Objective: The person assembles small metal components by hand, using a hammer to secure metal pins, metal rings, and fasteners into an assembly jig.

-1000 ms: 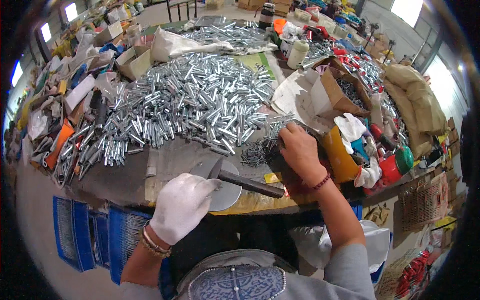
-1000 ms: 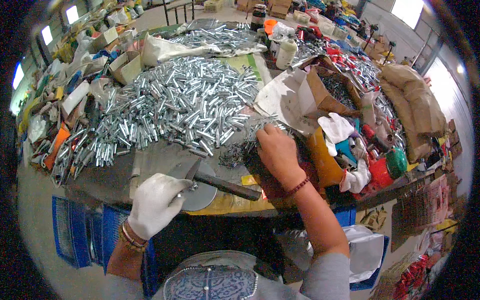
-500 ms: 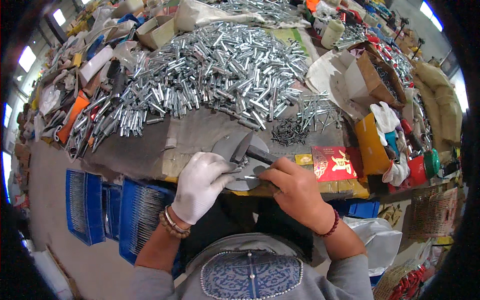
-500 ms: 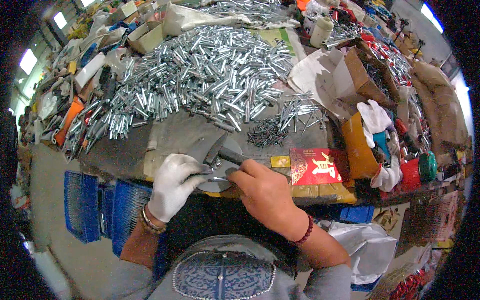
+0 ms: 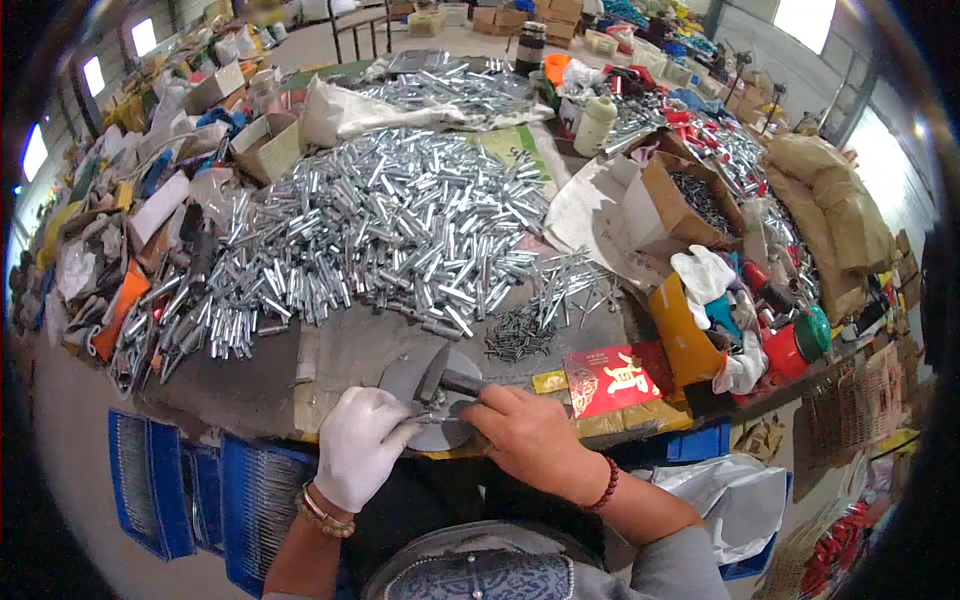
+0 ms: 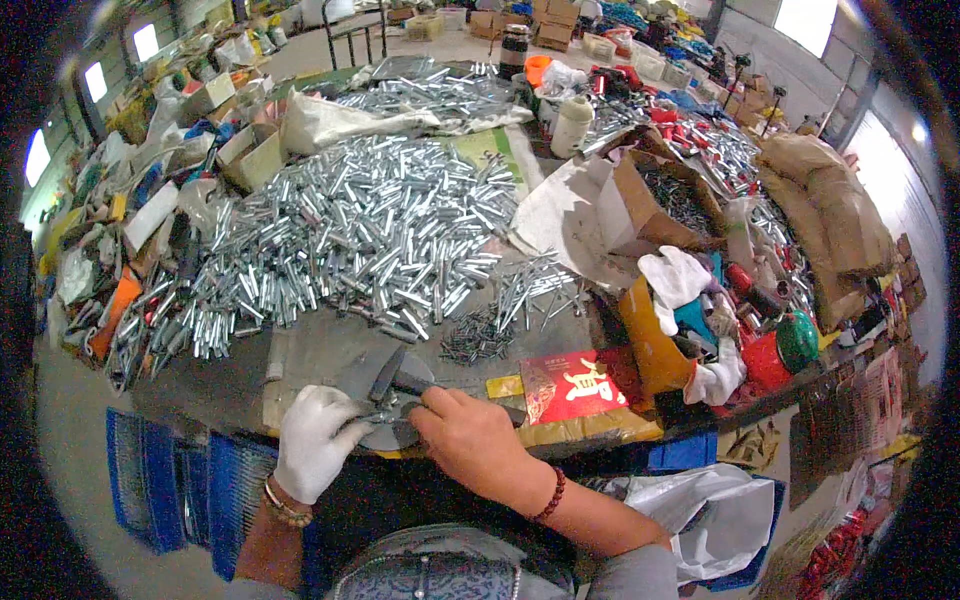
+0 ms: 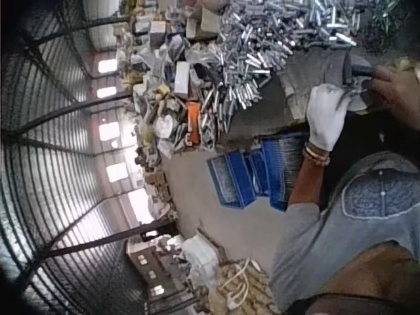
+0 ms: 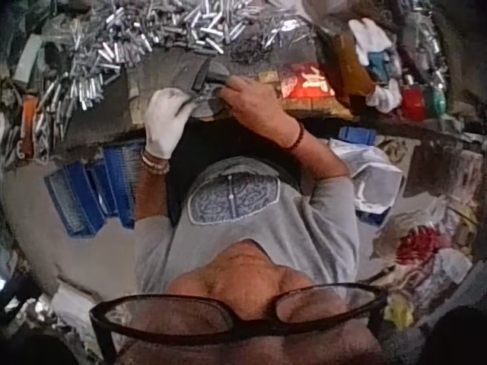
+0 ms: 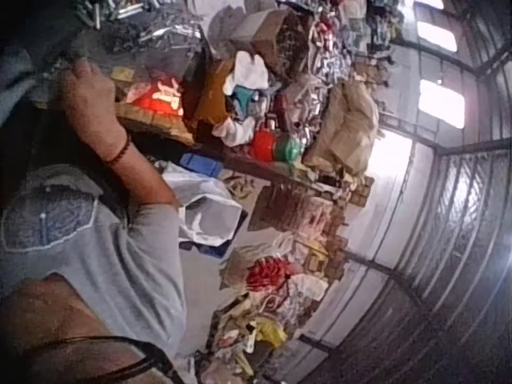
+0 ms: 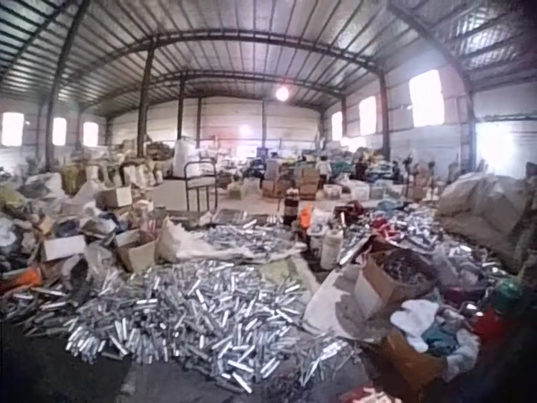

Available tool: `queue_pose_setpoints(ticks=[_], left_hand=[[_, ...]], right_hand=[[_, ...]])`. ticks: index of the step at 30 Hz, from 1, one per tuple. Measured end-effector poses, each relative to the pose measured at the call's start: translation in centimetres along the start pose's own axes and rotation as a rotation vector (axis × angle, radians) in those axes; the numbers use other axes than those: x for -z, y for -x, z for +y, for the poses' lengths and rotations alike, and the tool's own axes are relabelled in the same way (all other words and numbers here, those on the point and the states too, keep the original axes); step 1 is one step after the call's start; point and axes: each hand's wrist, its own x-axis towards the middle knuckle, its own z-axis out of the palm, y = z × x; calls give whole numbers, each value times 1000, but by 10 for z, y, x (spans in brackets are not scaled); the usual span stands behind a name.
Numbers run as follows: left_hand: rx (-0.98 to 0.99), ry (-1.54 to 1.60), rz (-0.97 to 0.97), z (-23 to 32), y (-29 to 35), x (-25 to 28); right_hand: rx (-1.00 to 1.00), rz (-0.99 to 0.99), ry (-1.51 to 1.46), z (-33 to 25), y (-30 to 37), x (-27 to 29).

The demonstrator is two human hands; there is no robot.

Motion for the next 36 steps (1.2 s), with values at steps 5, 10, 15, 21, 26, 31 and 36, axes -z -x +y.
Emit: queue_pose_setpoints(ticks=[5, 10, 15, 21, 26, 31, 36], left_hand=[[-52, -58, -14, 1, 0, 1], [-43, -46, 20, 5, 8, 2], [-89, -4, 69, 0, 4, -7], [-59, -9, 75, 2, 11, -7], [-52, -10, 78, 2, 16, -9], [5, 135, 133, 1, 19, -13], [13, 146, 117, 1, 16, -12]], right_hand=[[-6, -15, 18, 1, 2, -1], [-4, -13, -11, -2, 3, 1], [-10, 17, -6, 6, 4, 2], [-7, 5, -54, 1, -1, 5], [43, 16, -65, 0, -1, 2], [80, 1, -51, -2, -3, 2], [133, -23, -17, -1, -7, 4]])
